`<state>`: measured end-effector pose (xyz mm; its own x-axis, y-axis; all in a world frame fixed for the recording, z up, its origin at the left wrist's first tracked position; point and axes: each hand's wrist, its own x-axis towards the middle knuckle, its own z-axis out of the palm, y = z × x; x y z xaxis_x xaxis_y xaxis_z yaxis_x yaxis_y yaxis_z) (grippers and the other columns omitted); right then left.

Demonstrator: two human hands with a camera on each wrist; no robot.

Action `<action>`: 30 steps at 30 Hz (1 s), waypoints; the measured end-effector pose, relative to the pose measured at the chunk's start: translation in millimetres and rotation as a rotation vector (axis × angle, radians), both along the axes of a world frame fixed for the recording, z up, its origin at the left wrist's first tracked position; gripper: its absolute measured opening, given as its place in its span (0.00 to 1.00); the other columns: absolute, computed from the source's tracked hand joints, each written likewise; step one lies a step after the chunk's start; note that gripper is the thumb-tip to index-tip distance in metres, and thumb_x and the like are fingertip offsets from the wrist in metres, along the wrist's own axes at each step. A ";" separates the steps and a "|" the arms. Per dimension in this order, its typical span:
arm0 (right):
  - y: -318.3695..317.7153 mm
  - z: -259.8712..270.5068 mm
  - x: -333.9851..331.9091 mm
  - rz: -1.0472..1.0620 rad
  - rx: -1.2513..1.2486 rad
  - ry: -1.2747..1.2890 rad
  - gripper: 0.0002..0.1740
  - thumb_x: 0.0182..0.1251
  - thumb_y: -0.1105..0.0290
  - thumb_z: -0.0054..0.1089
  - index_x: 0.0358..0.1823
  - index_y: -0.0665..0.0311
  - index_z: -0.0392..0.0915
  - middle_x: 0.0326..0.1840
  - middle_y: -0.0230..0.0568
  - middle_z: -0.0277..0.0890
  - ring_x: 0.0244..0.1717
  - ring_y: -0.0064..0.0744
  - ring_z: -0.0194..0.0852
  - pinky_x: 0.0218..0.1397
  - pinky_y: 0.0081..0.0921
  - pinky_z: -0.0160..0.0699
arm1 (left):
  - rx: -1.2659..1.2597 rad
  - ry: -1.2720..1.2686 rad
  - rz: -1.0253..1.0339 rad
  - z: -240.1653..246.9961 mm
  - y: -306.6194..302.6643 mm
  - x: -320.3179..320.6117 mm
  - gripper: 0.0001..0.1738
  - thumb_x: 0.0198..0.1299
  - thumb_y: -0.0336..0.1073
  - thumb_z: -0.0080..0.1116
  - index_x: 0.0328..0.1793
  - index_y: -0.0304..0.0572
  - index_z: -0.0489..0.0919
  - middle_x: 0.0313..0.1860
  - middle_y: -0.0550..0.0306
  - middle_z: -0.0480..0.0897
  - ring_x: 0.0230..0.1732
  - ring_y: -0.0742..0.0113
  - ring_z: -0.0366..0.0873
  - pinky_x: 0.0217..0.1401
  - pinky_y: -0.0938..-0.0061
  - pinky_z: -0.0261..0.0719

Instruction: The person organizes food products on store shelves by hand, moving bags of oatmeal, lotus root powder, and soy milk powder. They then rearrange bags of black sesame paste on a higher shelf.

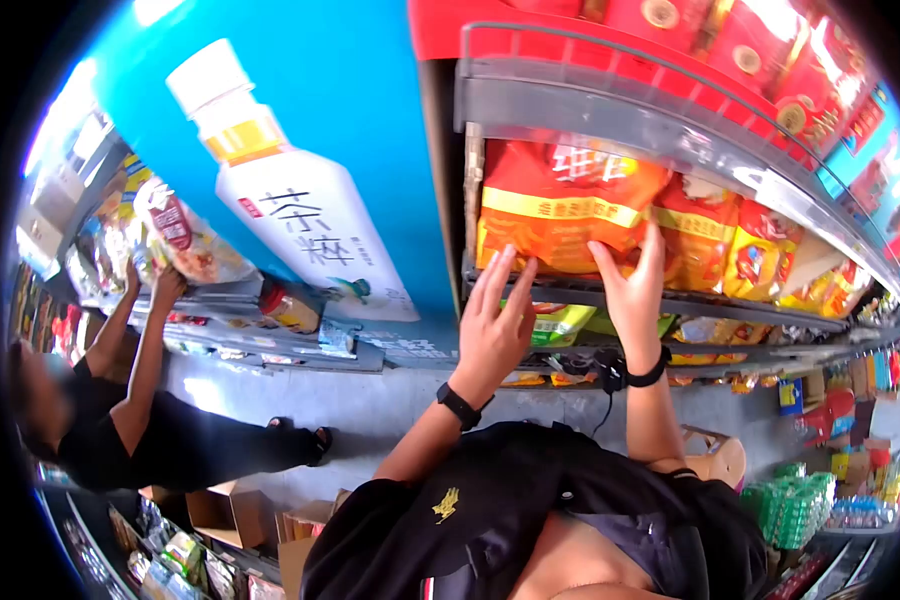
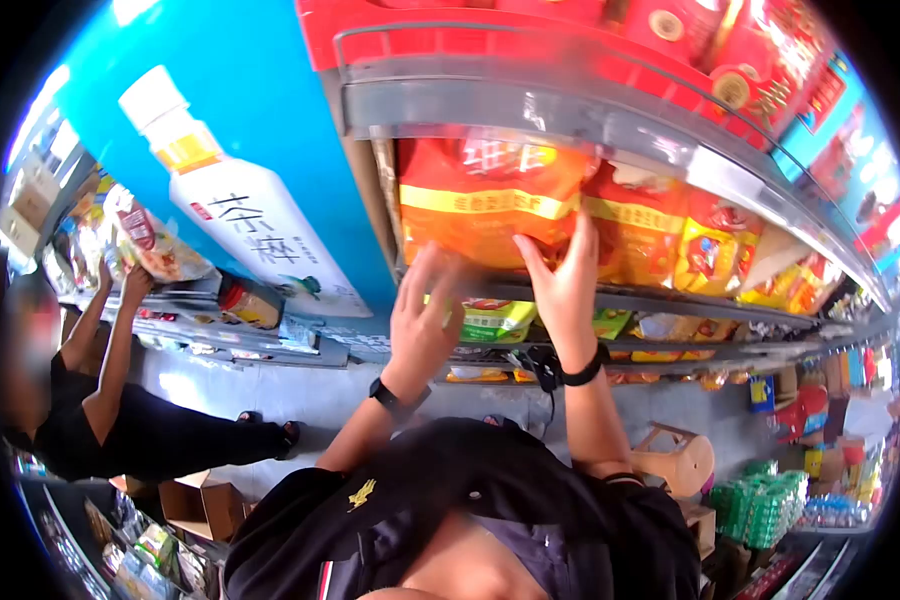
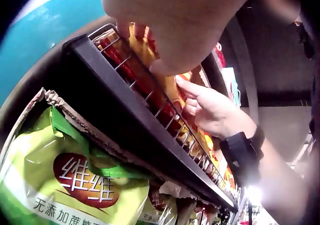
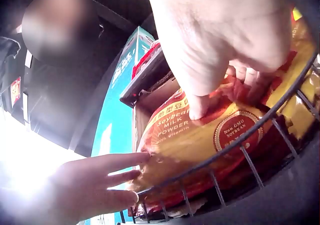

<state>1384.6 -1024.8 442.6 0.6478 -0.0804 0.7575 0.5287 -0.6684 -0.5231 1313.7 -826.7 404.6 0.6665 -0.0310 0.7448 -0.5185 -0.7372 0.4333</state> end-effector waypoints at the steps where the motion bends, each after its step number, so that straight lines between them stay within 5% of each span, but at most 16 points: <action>1: -0.1 -3.2 -1.9 -0.011 0.012 0.033 0.45 0.64 0.60 0.82 0.74 0.78 0.65 0.66 0.64 0.74 0.67 0.60 0.75 0.71 0.46 0.73 | 0.002 0.003 0.001 1.6 3.1 -0.5 0.39 0.56 0.21 0.66 0.77 0.46 0.77 0.81 0.41 0.70 0.78 0.39 0.70 0.78 0.51 0.75; 5: -1.6 -11.6 -8.4 0.039 0.074 0.140 0.52 0.62 0.58 0.84 0.77 0.79 0.61 0.73 0.66 0.69 0.73 0.58 0.70 0.76 0.46 0.68 | -0.059 -0.034 0.025 16.1 11.7 -5.2 0.41 0.55 0.20 0.66 0.79 0.48 0.76 0.80 0.41 0.70 0.80 0.38 0.69 0.78 0.52 0.74; 12: 16.3 13.2 -22.7 -0.018 -0.050 0.160 0.63 0.56 0.58 0.87 0.83 0.76 0.52 0.78 0.70 0.61 0.78 0.68 0.60 0.80 0.53 0.62 | -0.062 -0.012 -0.002 17.0 15.7 2.0 0.45 0.59 0.24 0.67 0.85 0.36 0.64 0.83 0.34 0.64 0.83 0.35 0.63 0.82 0.52 0.68; 21: 29.2 17.6 -24.5 -0.043 -0.059 0.090 0.63 0.54 0.64 0.86 0.83 0.75 0.49 0.76 0.69 0.62 0.69 0.72 0.64 0.74 0.57 0.68 | 0.128 0.115 0.034 26.8 1.3 19.9 0.54 0.57 0.37 0.71 0.84 0.20 0.55 0.85 0.24 0.58 0.87 0.33 0.55 0.89 0.51 0.56; 30: 34.2 4.5 -20.1 -0.118 -0.026 0.058 0.59 0.56 0.64 0.86 0.81 0.75 0.53 0.72 0.69 0.64 0.71 0.70 0.65 0.74 0.56 0.69 | 0.147 0.110 0.032 31.1 -6.7 37.8 0.55 0.60 0.42 0.71 0.86 0.23 0.53 0.86 0.25 0.56 0.86 0.31 0.55 0.88 0.51 0.55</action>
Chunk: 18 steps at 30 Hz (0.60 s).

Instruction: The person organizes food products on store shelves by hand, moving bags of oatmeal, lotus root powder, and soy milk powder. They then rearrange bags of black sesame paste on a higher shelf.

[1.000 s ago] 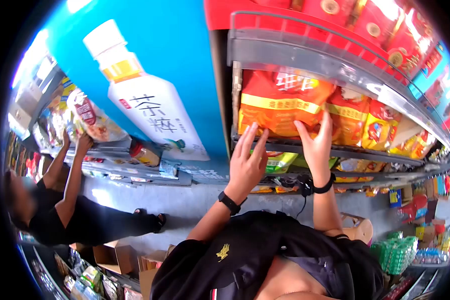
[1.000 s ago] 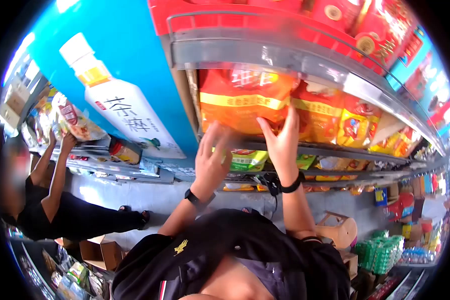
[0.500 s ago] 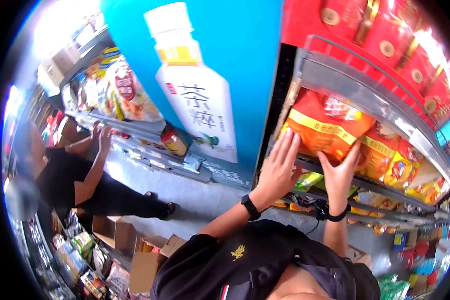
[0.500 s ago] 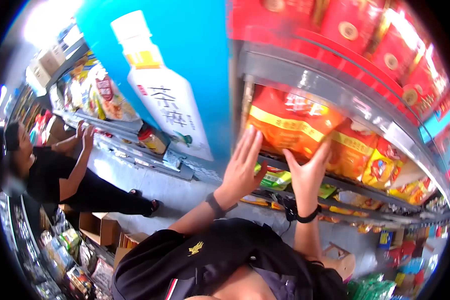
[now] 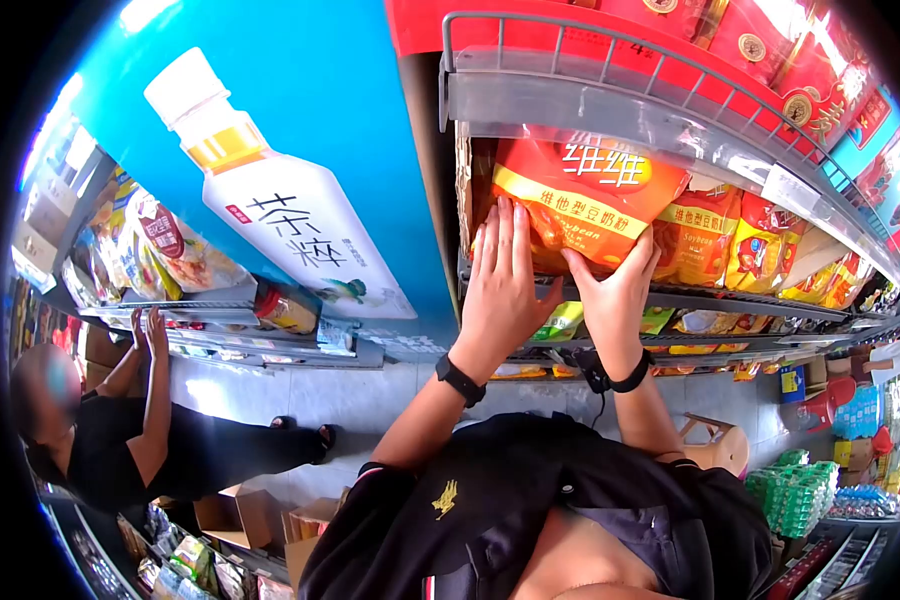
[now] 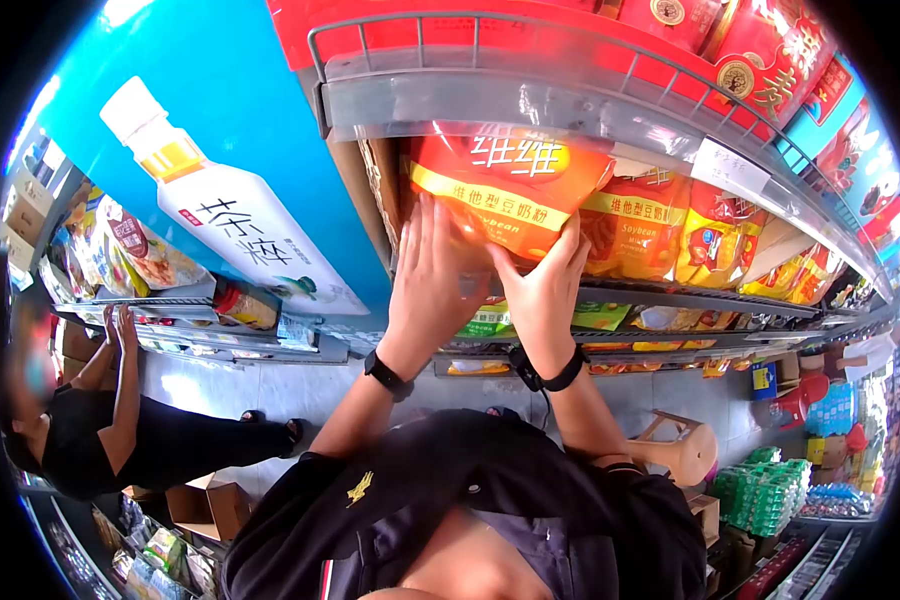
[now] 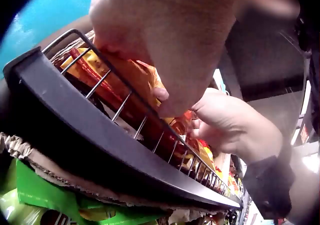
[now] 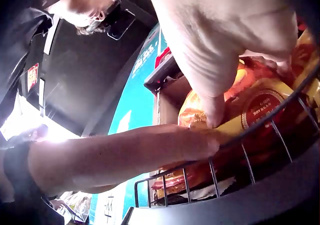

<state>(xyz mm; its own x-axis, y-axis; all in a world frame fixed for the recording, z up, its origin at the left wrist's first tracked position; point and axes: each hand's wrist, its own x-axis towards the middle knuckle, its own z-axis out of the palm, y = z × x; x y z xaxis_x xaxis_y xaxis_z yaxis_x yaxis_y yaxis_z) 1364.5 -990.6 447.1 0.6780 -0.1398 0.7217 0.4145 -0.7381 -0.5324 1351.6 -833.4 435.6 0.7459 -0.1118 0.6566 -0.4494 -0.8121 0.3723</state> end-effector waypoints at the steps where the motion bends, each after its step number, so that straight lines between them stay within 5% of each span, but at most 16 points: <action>1: -1.2 -0.4 0.9 0.002 0.006 0.004 0.59 0.56 0.63 0.86 0.80 0.75 0.53 0.71 0.69 0.64 0.70 0.71 0.65 0.73 0.56 0.69 | -0.001 0.005 -0.009 -0.3 2.3 -1.3 0.54 0.60 0.40 0.71 0.86 0.23 0.54 0.86 0.26 0.56 0.86 0.31 0.55 0.88 0.51 0.56; 7: -8.7 -5.0 5.2 -0.063 -0.139 -0.071 0.59 0.55 0.57 0.87 0.78 0.77 0.57 0.64 0.69 0.70 0.62 0.70 0.71 0.65 0.56 0.73 | -0.152 -0.064 -0.010 -13.6 20.5 -19.7 0.44 0.63 0.29 0.67 0.84 0.29 0.61 0.83 0.32 0.62 0.84 0.33 0.60 0.84 0.52 0.64; 15: -16.6 2.5 0.3 0.131 -0.054 0.052 0.57 0.59 0.63 0.84 0.82 0.74 0.54 0.74 0.67 0.64 0.74 0.66 0.66 0.76 0.50 0.67 | -0.331 -0.030 0.146 -9.7 31.4 -30.7 0.35 0.65 0.28 0.67 0.78 0.34 0.68 0.59 0.37 0.83 0.58 0.40 0.81 0.63 0.53 0.78; 18: -20.2 1.2 1.3 0.346 0.247 0.176 0.54 0.65 0.71 0.80 0.84 0.72 0.50 0.79 0.58 0.64 0.77 0.46 0.67 0.79 0.41 0.66 | -0.233 -0.057 0.174 -2.4 38.4 -29.8 0.28 0.65 0.31 0.68 0.69 0.36 0.73 0.52 0.42 0.86 0.54 0.43 0.84 0.58 0.58 0.80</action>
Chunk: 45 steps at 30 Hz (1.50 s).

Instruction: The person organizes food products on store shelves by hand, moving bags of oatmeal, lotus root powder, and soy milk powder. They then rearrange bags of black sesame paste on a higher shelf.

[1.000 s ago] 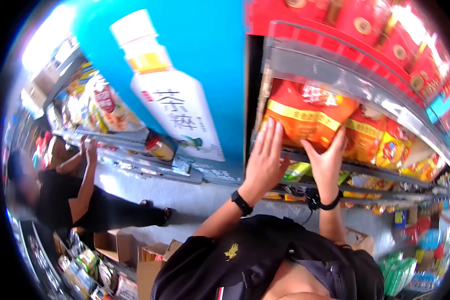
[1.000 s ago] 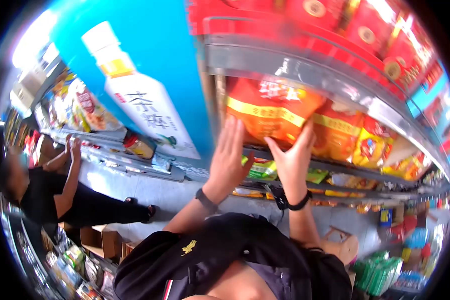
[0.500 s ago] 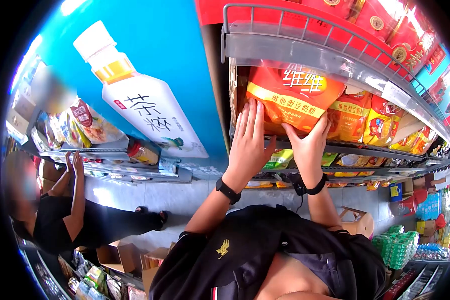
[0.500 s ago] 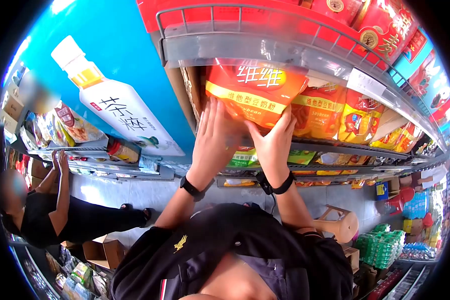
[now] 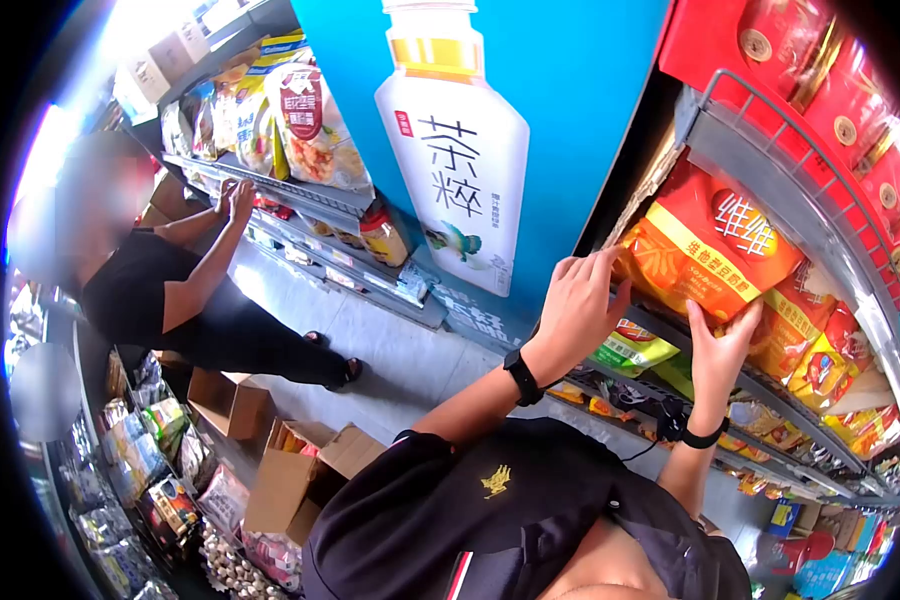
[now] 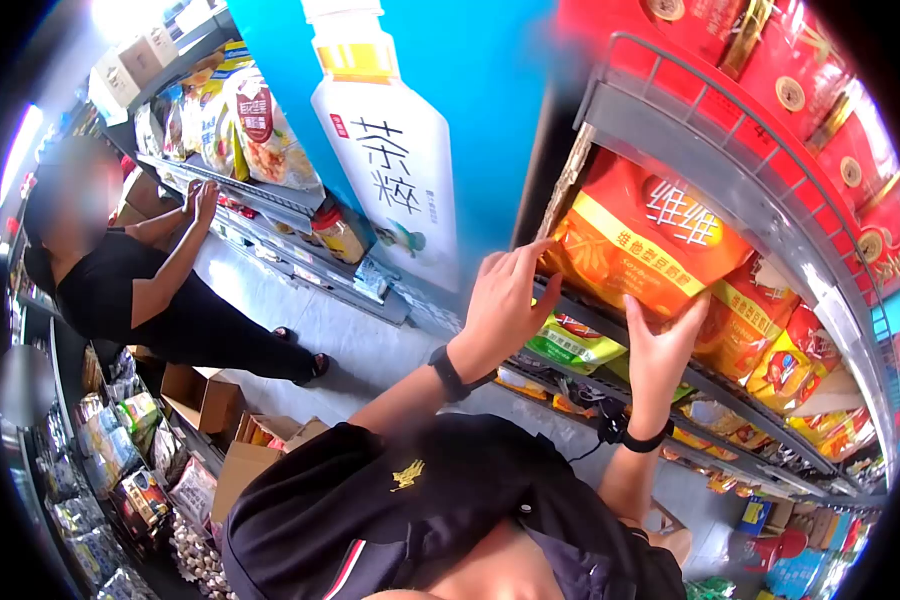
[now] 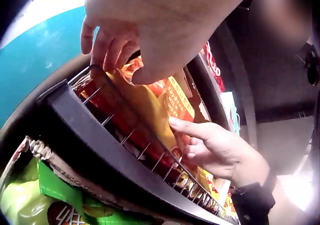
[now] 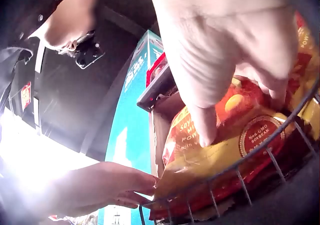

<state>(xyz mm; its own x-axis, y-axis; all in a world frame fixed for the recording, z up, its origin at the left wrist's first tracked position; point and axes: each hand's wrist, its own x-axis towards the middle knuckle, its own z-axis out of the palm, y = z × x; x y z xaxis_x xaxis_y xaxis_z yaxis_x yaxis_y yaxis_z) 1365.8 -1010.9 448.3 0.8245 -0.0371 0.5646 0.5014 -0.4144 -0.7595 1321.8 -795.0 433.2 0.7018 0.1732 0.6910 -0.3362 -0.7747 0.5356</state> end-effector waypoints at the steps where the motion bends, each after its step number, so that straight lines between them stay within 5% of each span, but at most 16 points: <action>1: -1.7 0.3 1.0 0.087 0.130 0.060 0.53 0.67 0.73 0.79 0.84 0.72 0.49 0.79 0.56 0.64 0.77 0.41 0.67 0.80 0.39 0.66 | -0.038 0.019 -0.010 0.4 0.7 -0.5 0.27 0.65 0.30 0.68 0.68 0.35 0.73 0.52 0.42 0.86 0.54 0.43 0.84 0.58 0.58 0.80; 2: -6.3 -0.2 2.8 0.088 0.121 0.094 0.51 0.69 0.76 0.76 0.85 0.70 0.48 0.79 0.51 0.64 0.76 0.34 0.66 0.79 0.35 0.66 | -0.076 0.039 -0.021 0.0 -0.5 -1.2 0.26 0.65 0.30 0.68 0.68 0.35 0.73 0.52 0.42 0.86 0.54 0.43 0.84 0.58 0.58 0.80; 8: -7.5 6.7 5.7 0.135 0.184 0.138 0.48 0.70 0.76 0.75 0.83 0.67 0.51 0.79 0.51 0.64 0.76 0.37 0.66 0.79 0.35 0.66 | -0.100 0.009 -0.036 -8.5 -7.7 -2.3 0.33 0.65 0.29 0.68 0.75 0.30 0.70 0.57 0.39 0.86 0.58 0.41 0.83 0.64 0.57 0.80; 17: -2.5 4.2 9.0 0.127 0.195 0.105 0.47 0.70 0.75 0.75 0.82 0.68 0.51 0.80 0.50 0.60 0.76 0.37 0.65 0.79 0.36 0.66 | -0.200 0.093 -0.066 -15.7 8.7 1.2 0.28 0.66 0.31 0.70 0.72 0.49 0.79 0.50 0.48 0.89 0.50 0.47 0.86 0.54 0.57 0.84; 23: -2.5 -9.8 19.5 0.070 0.138 -0.008 0.48 0.68 0.73 0.78 0.81 0.70 0.53 0.79 0.51 0.61 0.75 0.37 0.65 0.78 0.36 0.68 | -0.311 0.052 -0.060 -20.7 8.4 6.4 0.23 0.64 0.31 0.73 0.66 0.47 0.84 0.46 0.49 0.90 0.46 0.50 0.89 0.48 0.62 0.87; 27: -5.2 -15.0 24.8 0.110 0.166 -0.079 0.45 0.66 0.73 0.80 0.77 0.71 0.57 0.71 0.49 0.69 0.68 0.35 0.73 0.73 0.35 0.73 | -0.385 0.142 -0.063 -24.5 8.2 10.0 0.20 0.65 0.26 0.71 0.64 0.42 0.85 0.49 0.48 0.91 0.48 0.61 0.91 0.49 0.69 0.86; 28: -4.5 -13.0 23.9 0.128 0.198 -0.075 0.44 0.66 0.72 0.80 0.75 0.71 0.58 0.70 0.49 0.70 0.67 0.34 0.74 0.72 0.34 0.73 | -0.418 0.124 -0.090 -25.2 7.7 10.1 0.18 0.67 0.30 0.70 0.62 0.41 0.85 0.49 0.47 0.91 0.48 0.55 0.91 0.50 0.66 0.86; 30: -10.9 -11.8 22.7 0.036 0.083 -0.056 0.45 0.68 0.71 0.79 0.77 0.73 0.57 0.67 0.48 0.73 0.66 0.33 0.75 0.72 0.32 0.74 | -0.483 0.104 -0.138 -22.5 6.6 7.1 0.15 0.70 0.33 0.68 0.60 0.39 0.86 0.50 0.45 0.90 0.49 0.51 0.90 0.52 0.64 0.86; 33: -18.0 -4.9 16.0 0.182 0.326 0.024 0.38 0.75 0.73 0.70 0.79 0.74 0.59 0.63 0.41 0.75 0.61 0.26 0.77 0.65 0.26 0.78 | -0.447 0.093 -0.107 -22.0 7.1 4.0 0.13 0.71 0.31 0.65 0.60 0.40 0.86 0.49 0.46 0.90 0.50 0.53 0.90 0.55 0.66 0.84; 39: -36.7 10.7 -13.5 0.245 0.327 0.127 0.34 0.78 0.75 0.65 0.80 0.73 0.61 0.72 0.45 0.75 0.69 0.28 0.77 0.74 0.28 0.74 | -0.383 0.032 -0.071 -17.2 7.5 1.2 0.13 0.71 0.28 0.64 0.59 0.41 0.87 0.50 0.51 0.91 0.51 0.55 0.89 0.54 0.66 0.83; 40: -39.4 12.1 -16.1 0.270 0.335 0.140 0.34 0.78 0.75 0.65 0.79 0.73 0.61 0.74 0.47 0.74 0.73 0.32 0.76 0.76 0.31 0.73 | -0.352 0.081 -0.094 -17.2 10.2 0.0 0.17 0.73 0.25 0.62 0.65 0.38 0.84 0.57 0.53 0.89 0.56 0.64 0.87 0.59 0.67 0.85; 45: -46.2 11.7 -16.5 0.307 0.358 0.183 0.31 0.78 0.75 0.66 0.77 0.74 0.64 0.74 0.49 0.74 0.74 0.36 0.75 0.79 0.34 0.71 | -0.157 -0.153 -0.115 -0.1 -8.7 6.9 0.24 0.70 0.22 0.63 0.72 0.37 0.80 0.69 0.45 0.82 0.65 0.55 0.83 0.63 0.65 0.84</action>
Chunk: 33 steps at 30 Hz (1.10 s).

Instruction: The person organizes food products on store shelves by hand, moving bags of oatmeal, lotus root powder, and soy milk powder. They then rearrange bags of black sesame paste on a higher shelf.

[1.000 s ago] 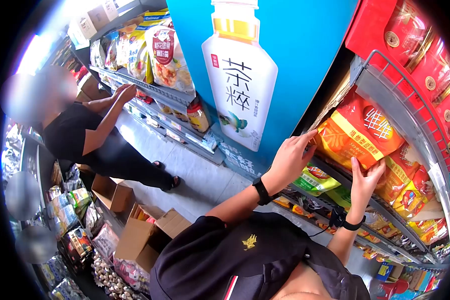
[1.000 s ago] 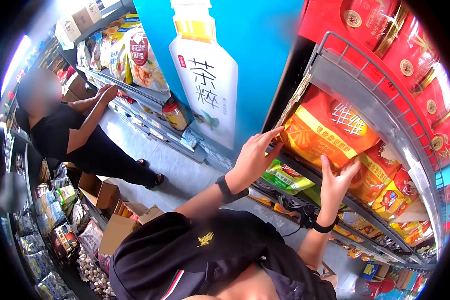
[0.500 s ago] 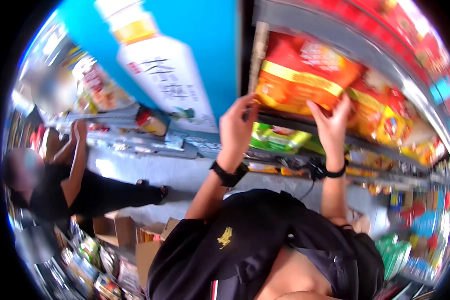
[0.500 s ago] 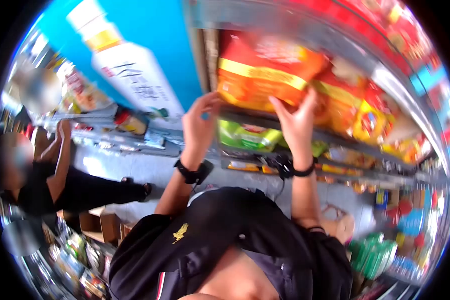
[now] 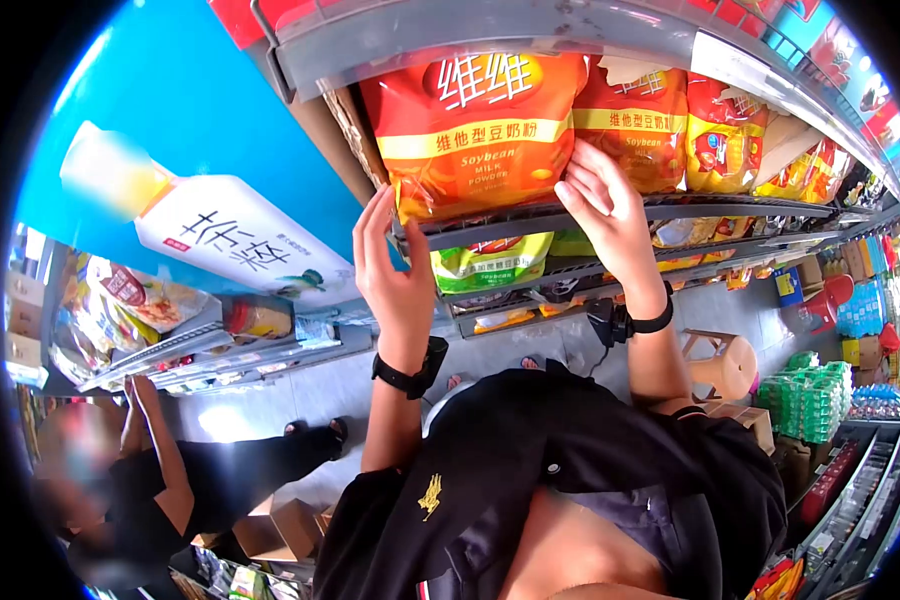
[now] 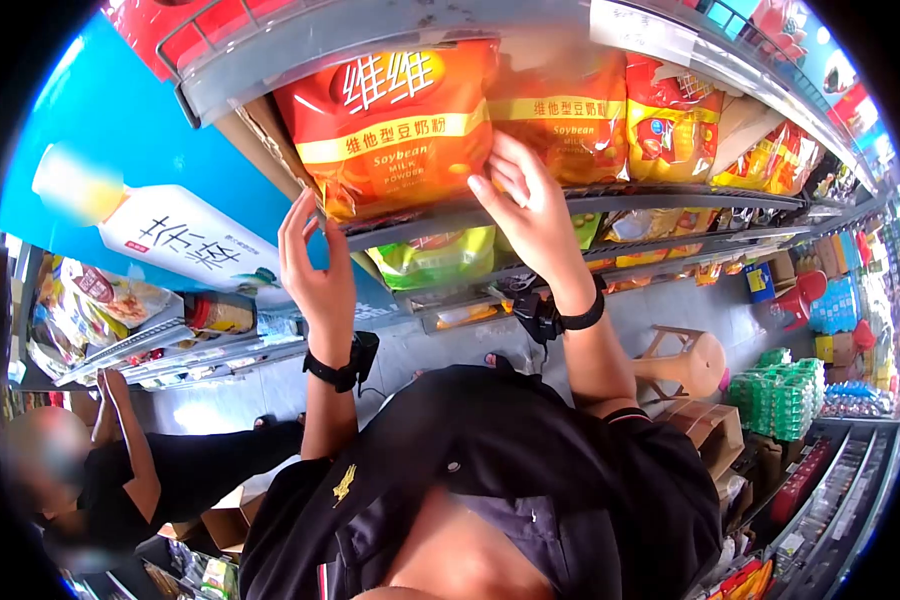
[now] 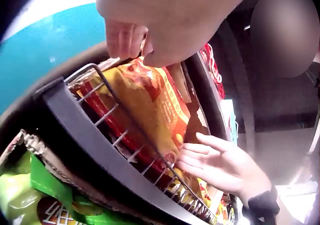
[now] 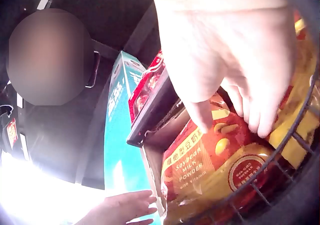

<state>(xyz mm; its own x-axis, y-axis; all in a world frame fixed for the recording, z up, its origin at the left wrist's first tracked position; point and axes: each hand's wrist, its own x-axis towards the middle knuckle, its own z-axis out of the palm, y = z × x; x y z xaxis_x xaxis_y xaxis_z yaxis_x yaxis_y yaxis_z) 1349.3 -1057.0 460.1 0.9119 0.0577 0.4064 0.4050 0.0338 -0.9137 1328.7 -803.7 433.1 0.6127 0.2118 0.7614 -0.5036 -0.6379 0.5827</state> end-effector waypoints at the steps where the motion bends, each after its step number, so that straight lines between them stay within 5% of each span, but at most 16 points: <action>1: 0.3 -1.3 1.2 0.008 0.006 0.008 0.32 0.78 0.75 0.66 0.77 0.74 0.64 0.74 0.49 0.75 0.74 0.36 0.76 0.79 0.34 0.72 | 0.020 -0.047 -0.011 5.9 -7.1 3.2 0.25 0.69 0.22 0.64 0.73 0.36 0.78 0.70 0.44 0.81 0.67 0.54 0.82 0.64 0.64 0.84; 7: 5.6 -18.0 4.1 -0.145 -0.314 -0.121 0.43 0.73 0.71 0.72 0.82 0.73 0.56 0.74 0.55 0.73 0.74 0.41 0.75 0.79 0.39 0.72 | 0.129 0.014 -0.002 25.5 -24.9 18.6 0.51 0.60 0.30 0.77 0.87 0.37 0.60 0.85 0.34 0.59 0.84 0.36 0.57 0.84 0.51 0.59; 8: 5.2 -20.9 4.2 -0.251 -0.516 -0.197 0.45 0.71 0.69 0.76 0.80 0.73 0.56 0.74 0.58 0.72 0.75 0.43 0.73 0.78 0.39 0.71 | 0.140 0.022 0.021 28.2 -27.8 18.6 0.50 0.61 0.32 0.76 0.86 0.35 0.60 0.85 0.34 0.59 0.84 0.36 0.57 0.84 0.50 0.59; 12: 21.4 -7.9 4.8 -0.253 -0.412 -0.183 0.45 0.66 0.66 0.80 0.73 0.75 0.57 0.64 0.65 0.72 0.69 0.56 0.77 0.67 0.41 0.77 | 0.081 0.024 0.001 19.4 -33.4 24.3 0.54 0.62 0.34 0.77 0.88 0.31 0.54 0.83 0.31 0.59 0.84 0.35 0.58 0.84 0.49 0.61; 16: 29.0 -16.5 19.4 -0.302 -0.465 -0.205 0.46 0.67 0.62 0.78 0.71 0.77 0.53 0.65 0.71 0.70 0.68 0.69 0.75 0.67 0.45 0.76 | -0.035 0.071 -0.054 14.3 -36.1 23.9 0.56 0.62 0.32 0.77 0.88 0.31 0.52 0.83 0.34 0.60 0.80 0.40 0.63 0.79 0.50 0.69; 20: 25.6 -10.7 26.8 -0.209 -0.360 -0.063 0.48 0.63 0.62 0.82 0.71 0.75 0.55 0.66 0.67 0.71 0.69 0.60 0.77 0.69 0.43 0.76 | -0.043 0.119 -0.053 11.8 -33.5 22.4 0.56 0.62 0.31 0.77 0.89 0.33 0.51 0.83 0.35 0.58 0.81 0.41 0.63 0.79 0.49 0.70; 22: 25.9 -10.5 34.3 -0.291 -0.362 -0.216 0.48 0.60 0.61 0.85 0.70 0.73 0.60 0.64 0.56 0.73 0.65 0.47 0.78 0.68 0.39 0.76 | -0.031 0.124 -0.037 11.9 -32.6 22.9 0.57 0.61 0.31 0.77 0.89 0.34 0.50 0.84 0.36 0.58 0.82 0.41 0.61 0.79 0.48 0.70; 25: 17.4 -1.5 37.0 -0.153 -0.290 -0.002 0.50 0.60 0.60 0.85 0.73 0.72 0.59 0.67 0.54 0.74 0.68 0.41 0.77 0.70 0.36 0.76 | -0.046 0.140 -0.049 13.4 -35.5 20.2 0.59 0.60 0.30 0.78 0.89 0.35 0.49 0.83 0.34 0.57 0.83 0.40 0.59 0.81 0.48 0.68; 33: 19.3 0.2 42.9 -0.014 -0.110 0.006 0.54 0.61 0.66 0.84 0.81 0.72 0.55 0.74 0.49 0.71 0.75 0.34 0.70 0.77 0.34 0.71 | -0.107 0.173 -0.099 18.9 -41.3 15.3 0.60 0.60 0.30 0.79 0.90 0.36 0.47 0.81 0.34 0.58 0.82 0.39 0.61 0.83 0.52 0.62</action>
